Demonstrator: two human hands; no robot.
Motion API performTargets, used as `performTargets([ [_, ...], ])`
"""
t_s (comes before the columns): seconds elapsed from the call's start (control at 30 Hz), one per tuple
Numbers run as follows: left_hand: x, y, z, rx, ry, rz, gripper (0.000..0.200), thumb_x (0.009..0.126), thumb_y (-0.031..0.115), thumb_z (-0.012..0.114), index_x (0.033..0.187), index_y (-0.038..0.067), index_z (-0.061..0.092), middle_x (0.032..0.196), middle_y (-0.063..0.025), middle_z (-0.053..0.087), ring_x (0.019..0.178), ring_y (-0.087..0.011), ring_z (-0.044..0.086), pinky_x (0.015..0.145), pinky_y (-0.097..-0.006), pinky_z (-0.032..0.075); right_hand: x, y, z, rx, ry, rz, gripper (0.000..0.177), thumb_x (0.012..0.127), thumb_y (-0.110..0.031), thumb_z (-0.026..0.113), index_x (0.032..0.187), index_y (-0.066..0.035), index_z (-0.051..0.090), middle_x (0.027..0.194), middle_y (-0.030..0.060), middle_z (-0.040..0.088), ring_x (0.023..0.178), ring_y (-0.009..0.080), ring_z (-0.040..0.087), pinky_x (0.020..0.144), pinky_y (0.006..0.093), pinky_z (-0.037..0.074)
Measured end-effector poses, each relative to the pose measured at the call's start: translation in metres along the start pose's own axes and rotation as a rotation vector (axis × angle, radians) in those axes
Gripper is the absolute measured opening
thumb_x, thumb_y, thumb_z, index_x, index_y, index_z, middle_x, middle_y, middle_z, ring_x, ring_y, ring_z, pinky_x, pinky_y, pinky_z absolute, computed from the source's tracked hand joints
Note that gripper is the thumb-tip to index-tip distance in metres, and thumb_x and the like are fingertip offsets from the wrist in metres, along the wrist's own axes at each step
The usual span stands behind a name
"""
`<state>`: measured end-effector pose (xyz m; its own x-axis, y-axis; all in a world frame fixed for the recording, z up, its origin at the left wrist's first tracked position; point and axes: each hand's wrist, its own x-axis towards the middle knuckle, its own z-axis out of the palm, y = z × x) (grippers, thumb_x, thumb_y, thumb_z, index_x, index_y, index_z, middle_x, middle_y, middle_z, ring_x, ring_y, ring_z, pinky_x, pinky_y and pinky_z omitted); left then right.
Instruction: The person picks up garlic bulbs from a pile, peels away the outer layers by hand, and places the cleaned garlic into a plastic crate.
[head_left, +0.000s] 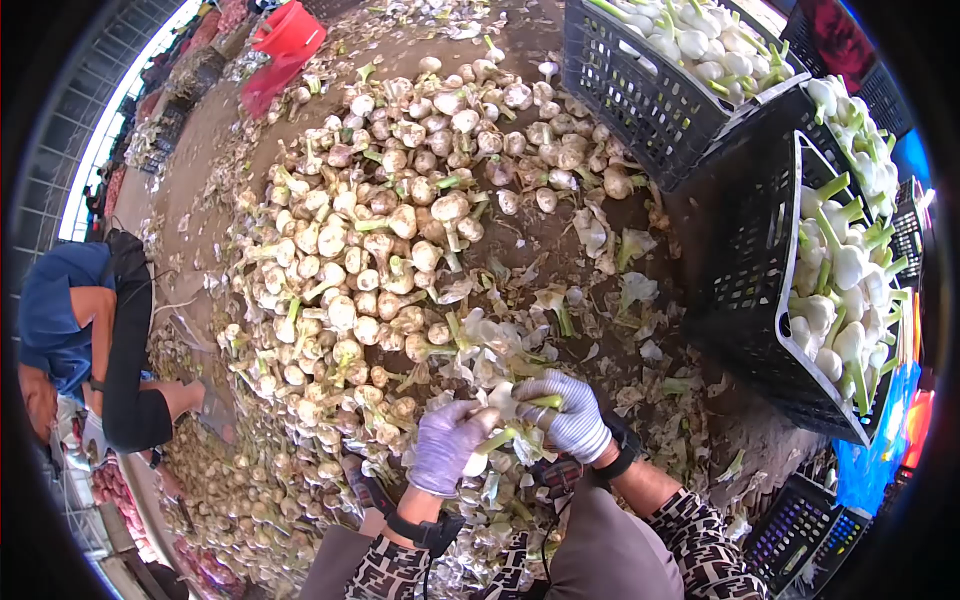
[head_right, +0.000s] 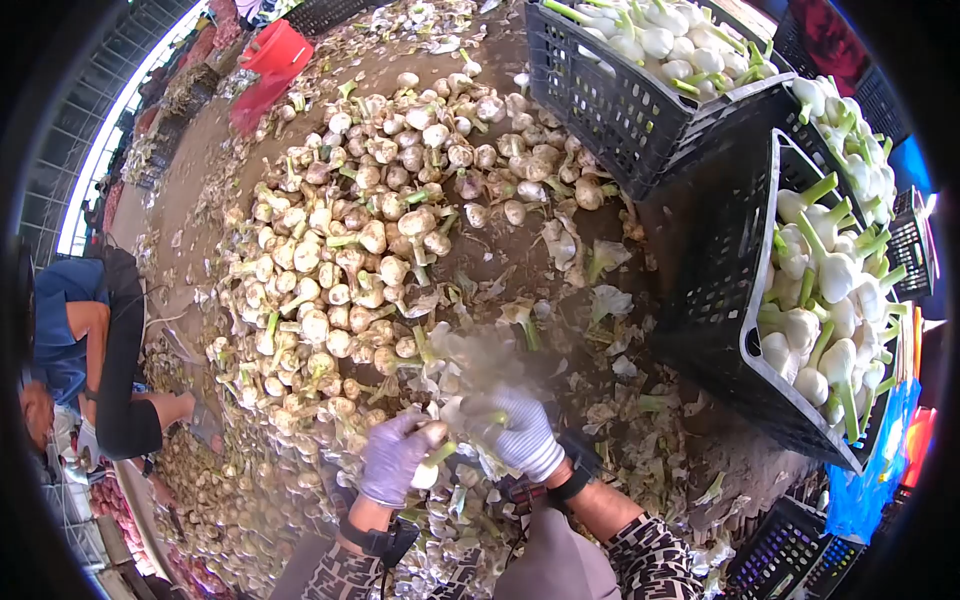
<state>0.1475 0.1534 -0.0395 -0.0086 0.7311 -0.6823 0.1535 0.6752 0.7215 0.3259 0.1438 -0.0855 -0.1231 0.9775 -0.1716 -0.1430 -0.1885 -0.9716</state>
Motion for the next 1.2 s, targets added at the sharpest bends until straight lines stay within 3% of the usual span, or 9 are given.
performTargets([
  [0.23,0.027,-0.042,-0.012,0.059,0.013,0.071,0.012,0.079,0.007,0.060,0.086,-0.001,0.065,0.069,-0.0020,0.060,0.058,-0.0062,0.050,0.047,-0.0241,0.041,-0.004,0.031,-0.008,0.652,0.174,0.322,0.017,0.075,-0.005,0.060,0.090,0.002,0.063,0.086,0.0072,0.064,0.074,0.0138,0.058,0.068,0.0262,0.048],
  [0.37,0.032,-0.063,-0.025,-0.393,0.189,-0.057,0.019,0.081,0.009,0.053,0.092,-0.001,0.064,0.077,-0.0037,0.061,0.060,-0.0088,0.052,0.050,-0.0250,0.042,0.003,0.016,-0.015,0.339,-0.102,0.259,0.026,0.071,-0.009,0.064,0.096,0.001,0.061,0.093,0.0087,0.062,0.077,0.0133,0.057,0.074,0.0276,0.047],
  [0.57,0.022,-0.033,0.003,0.103,0.279,0.350,0.021,0.079,0.015,0.058,0.088,-0.004,0.062,0.077,-0.0054,0.061,0.069,-0.0138,0.055,0.064,-0.0293,0.045,0.006,0.014,0.018,0.199,-0.342,0.390,0.025,0.075,-0.007,0.066,0.100,-0.004,0.063,0.083,0.0003,0.064,0.073,0.0068,0.054,0.066,0.0248,0.046],
  [0.63,0.033,-0.044,-0.018,0.926,0.182,0.845,0.019,0.079,0.016,0.060,0.083,-0.003,0.060,0.074,-0.0047,0.059,0.069,-0.0141,0.055,0.064,-0.0291,0.046,0.010,-0.010,0.006,0.170,-0.388,0.392,0.022,0.075,-0.005,0.064,0.098,-0.002,0.064,0.078,-0.0010,0.063,0.071,0.0054,0.053,0.064,0.0225,0.045],
  [0.73,0.059,-0.086,-0.018,0.230,0.158,0.408,0.015,0.080,0.015,0.062,0.082,0.001,0.060,0.078,-0.0049,0.058,0.066,-0.0177,0.055,0.062,-0.0312,0.047,0.006,-0.038,-0.018,0.514,-0.171,0.167,0.022,0.072,-0.003,0.064,0.094,0.001,0.064,0.090,0.0034,0.064,0.081,0.0103,0.058,0.074,0.0231,0.047],
  [0.8,0.053,-0.110,-0.018,0.850,0.280,0.668,0.012,0.076,0.012,0.061,0.085,0.004,0.061,0.078,-0.0102,0.060,0.065,-0.0259,0.056,0.063,-0.0370,0.046,0.001,-0.091,-0.045,0.542,0.111,-0.017,0.032,0.067,-0.012,0.066,0.095,0.001,0.062,0.095,0.0107,0.063,0.087,0.0216,0.061,0.082,0.0311,0.048],
  [0.97,0.002,-0.140,0.000,1.198,-0.514,-0.037,0.058,0.071,0.037,0.065,0.123,0.013,0.053,0.096,-0.0162,0.064,0.088,-0.0309,0.061,0.078,-0.0406,0.047,0.007,-0.116,-0.097,1.270,0.288,-0.460,0.055,0.079,-0.027,0.060,0.125,-0.003,0.042,0.112,0.0140,0.055,0.086,0.0201,0.058,0.060,0.0288,0.048],
  [1.03,-0.011,-0.234,-0.015,0.621,-0.840,-0.030,0.059,0.080,0.031,0.062,0.130,0.004,0.043,0.120,-0.0161,0.056,0.108,-0.0267,0.055,0.092,-0.0336,0.042,0.018,-0.123,-0.092,1.590,0.067,-0.561,0.057,0.087,-0.024,0.053,0.136,-0.005,0.032,0.116,0.0159,0.055,0.081,0.0197,0.060,0.045,0.0238,0.045],
  [1.2,-0.032,-0.217,-0.025,0.685,-0.876,0.060,0.045,0.079,0.021,0.055,0.122,0.008,0.053,0.104,-0.0167,0.062,0.090,-0.0296,0.060,0.081,-0.0371,0.047,0.028,-0.036,-0.018,0.981,0.147,0.218,0.047,0.082,-0.020,0.060,0.121,0.000,0.046,0.083,0.0130,0.062,0.060,0.0222,0.061,0.042,0.0262,0.047],
])
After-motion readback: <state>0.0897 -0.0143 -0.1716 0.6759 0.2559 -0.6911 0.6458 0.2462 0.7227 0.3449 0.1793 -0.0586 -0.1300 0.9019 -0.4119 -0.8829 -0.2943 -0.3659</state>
